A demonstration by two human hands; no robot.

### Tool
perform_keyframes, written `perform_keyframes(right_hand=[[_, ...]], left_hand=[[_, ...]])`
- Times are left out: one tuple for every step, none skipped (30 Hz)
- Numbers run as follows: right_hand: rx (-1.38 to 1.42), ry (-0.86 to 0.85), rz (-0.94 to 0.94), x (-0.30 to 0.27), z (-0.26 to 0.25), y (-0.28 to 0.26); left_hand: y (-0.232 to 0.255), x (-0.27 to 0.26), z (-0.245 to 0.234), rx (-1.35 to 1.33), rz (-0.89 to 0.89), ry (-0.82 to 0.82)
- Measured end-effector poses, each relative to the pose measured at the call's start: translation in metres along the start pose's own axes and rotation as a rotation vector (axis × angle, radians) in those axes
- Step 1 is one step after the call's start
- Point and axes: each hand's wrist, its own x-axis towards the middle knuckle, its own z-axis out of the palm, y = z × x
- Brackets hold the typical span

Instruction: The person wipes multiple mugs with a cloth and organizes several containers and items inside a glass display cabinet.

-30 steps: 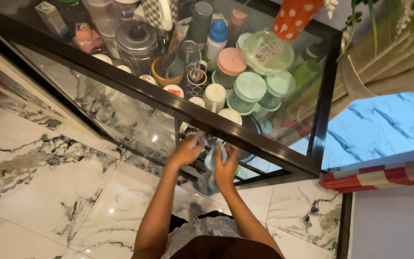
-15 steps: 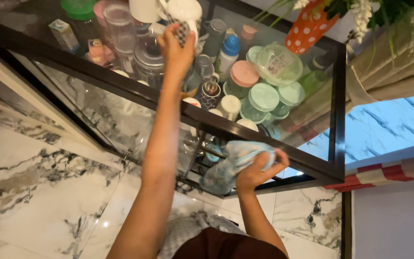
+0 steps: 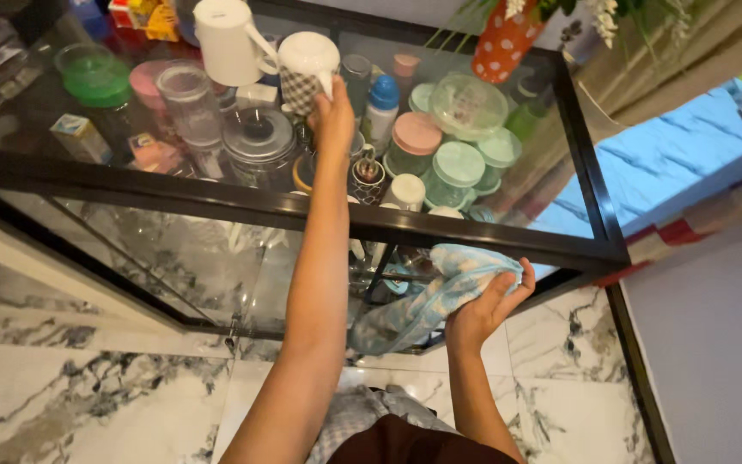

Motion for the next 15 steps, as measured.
perform_keyframes(right_hand=[[-0.001,0.015,-0.008,-0.005,0.000,0.000],[-0.027,0.066,-0.054,-0.010,0.001,0.000],[-0.055,0.117,-0.095,-0.016,0.002,-0.002],[-0.058,0.130,-0.098,-0.021,0.003,-0.005],[-0.054,0.147,-0.091,-0.026,0.004,-0.010],[-0.050,0.164,-0.084,-0.030,0.006,-0.016],[-0.051,0.172,-0.091,-0.032,0.008,-0.021],[-0.062,0.147,-0.100,-0.033,0.011,-0.027],[-0.072,0.119,-0.111,-0.033,0.014,-0.031],[-0.072,0.124,-0.122,-0.032,0.019,-0.035],[-0.076,0.110,-0.141,-0.028,0.025,-0.037],[-0.080,0.097,-0.159,-0.024,0.031,-0.041],[-0.074,0.094,-0.168,-0.025,0.037,-0.043],[-0.139,0.097,-0.201,-0.031,0.045,-0.043],[-0.203,0.098,-0.225,-0.038,0.055,-0.042]], left_hand=[[0.004,-0.006,-0.007,0.026,-0.006,0.031],[0.009,-0.013,-0.012,0.054,-0.009,0.064],[0.013,-0.021,-0.018,0.059,-0.007,0.050],[0.015,-0.032,-0.027,-0.062,0.052,0.002],[0.014,-0.045,-0.036,-0.186,0.111,-0.042],[0.013,-0.058,-0.045,-0.185,0.112,-0.053],[0.013,-0.069,-0.052,-0.320,0.245,-0.072],[0.012,-0.080,-0.059,-0.455,0.377,-0.091],[0.008,-0.093,-0.068,-0.466,0.362,-0.138],[0.004,-0.110,-0.078,-0.475,0.347,-0.185],[0.000,-0.128,-0.087,-0.541,0.284,-0.264],[-0.005,-0.151,-0.097,-0.604,0.221,-0.343],[-0.009,-0.172,-0.106,-0.610,0.196,-0.380],[-0.011,-0.192,-0.111,-0.614,0.172,-0.416],[-0.012,-0.210,-0.116,-0.575,0.164,-0.450]])
